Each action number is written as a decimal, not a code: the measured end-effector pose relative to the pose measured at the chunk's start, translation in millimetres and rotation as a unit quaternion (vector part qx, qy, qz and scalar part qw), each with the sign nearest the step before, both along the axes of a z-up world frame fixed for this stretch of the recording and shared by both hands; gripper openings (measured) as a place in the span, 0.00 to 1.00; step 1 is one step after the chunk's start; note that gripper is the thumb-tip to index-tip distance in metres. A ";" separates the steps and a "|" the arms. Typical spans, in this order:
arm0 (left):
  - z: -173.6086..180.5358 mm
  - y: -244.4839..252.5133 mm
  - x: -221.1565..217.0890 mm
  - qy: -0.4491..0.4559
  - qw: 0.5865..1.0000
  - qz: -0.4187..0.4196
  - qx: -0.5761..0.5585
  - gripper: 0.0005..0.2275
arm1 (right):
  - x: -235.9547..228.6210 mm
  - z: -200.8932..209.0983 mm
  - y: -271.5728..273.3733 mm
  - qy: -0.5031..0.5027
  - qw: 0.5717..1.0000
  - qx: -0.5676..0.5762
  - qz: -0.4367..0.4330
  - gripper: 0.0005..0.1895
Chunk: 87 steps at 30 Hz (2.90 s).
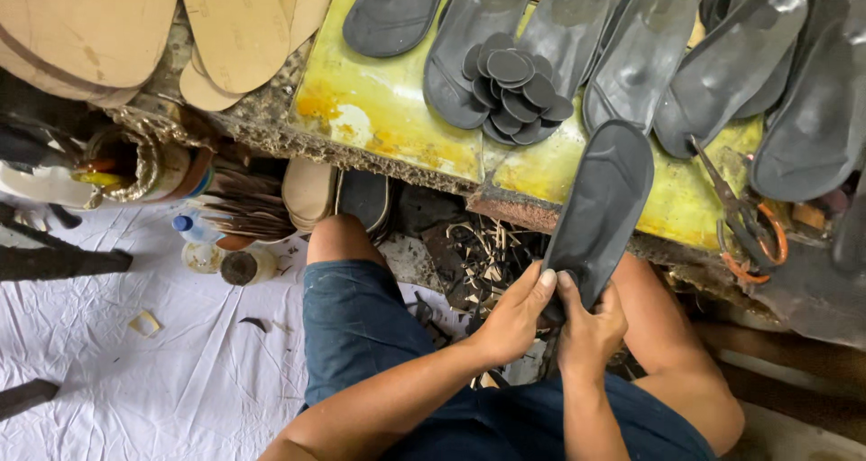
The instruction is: The person is assembling black rubber slippers by hand. They pick up a slipper sole, place a circular rubber pad onto the heel area, press it down to secure it, and then set the finished slipper aside. This process is repeated for multiple slippers.
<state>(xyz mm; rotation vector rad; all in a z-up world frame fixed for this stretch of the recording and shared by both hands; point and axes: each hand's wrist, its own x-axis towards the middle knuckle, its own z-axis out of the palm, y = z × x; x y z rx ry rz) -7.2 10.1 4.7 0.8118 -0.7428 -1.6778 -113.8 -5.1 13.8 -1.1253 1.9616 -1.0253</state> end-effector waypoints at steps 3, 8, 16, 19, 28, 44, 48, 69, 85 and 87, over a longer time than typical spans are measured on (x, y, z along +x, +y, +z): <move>-6.7 3.4 -5.4 -0.102 0.995 0.017 -0.016 0.21 | -11.1 -16.3 -6.5 -0.034 0.998 -0.048 0.003 0.16; -2.4 2.6 -3.9 -0.173 0.984 0.031 0.005 0.18 | -18.8 -22.4 -7.6 -0.214 0.976 -0.039 0.001 0.12; -3.5 0.9 4.2 -0.216 0.976 -0.009 0.024 0.22 | -27.1 -18.8 -6.9 -0.071 0.992 -0.003 0.106 0.15; -6.4 4.5 -0.9 -0.228 0.973 0.045 0.019 0.17 | -18.6 -17.6 -3.7 0.019 0.995 -0.037 0.092 0.15; 2.4 29.6 51.6 -0.219 0.972 0.084 -0.014 0.18 | -24.4 -22.8 8.6 -0.256 0.946 0.018 0.199 0.50; 84.5 -45.9 327.3 -0.368 0.859 0.334 0.120 0.21 | 30.4 1.5 16.6 -0.191 0.937 0.193 0.220 0.17; 98.2 -65.1 361.1 -0.609 0.735 0.231 0.189 0.33 | 32.0 -17.3 23.3 -0.203 0.929 0.185 0.249 0.16; 72.6 -251.8 272.9 -0.656 0.710 0.254 -0.001 0.43 | 26.2 3.1 13.3 -0.246 0.916 0.106 0.300 0.16; 67.9 -5.9 175.8 -0.414 0.886 -0.101 -0.181 0.14 | -3.0 46.1 -32.1 -0.461 0.808 -0.069 0.360 0.45; 54.9 -4.3 147.8 -0.422 0.891 -0.135 -0.100 0.16 | -11.8 52.0 -42.4 -0.248 0.921 -0.046 0.296 0.15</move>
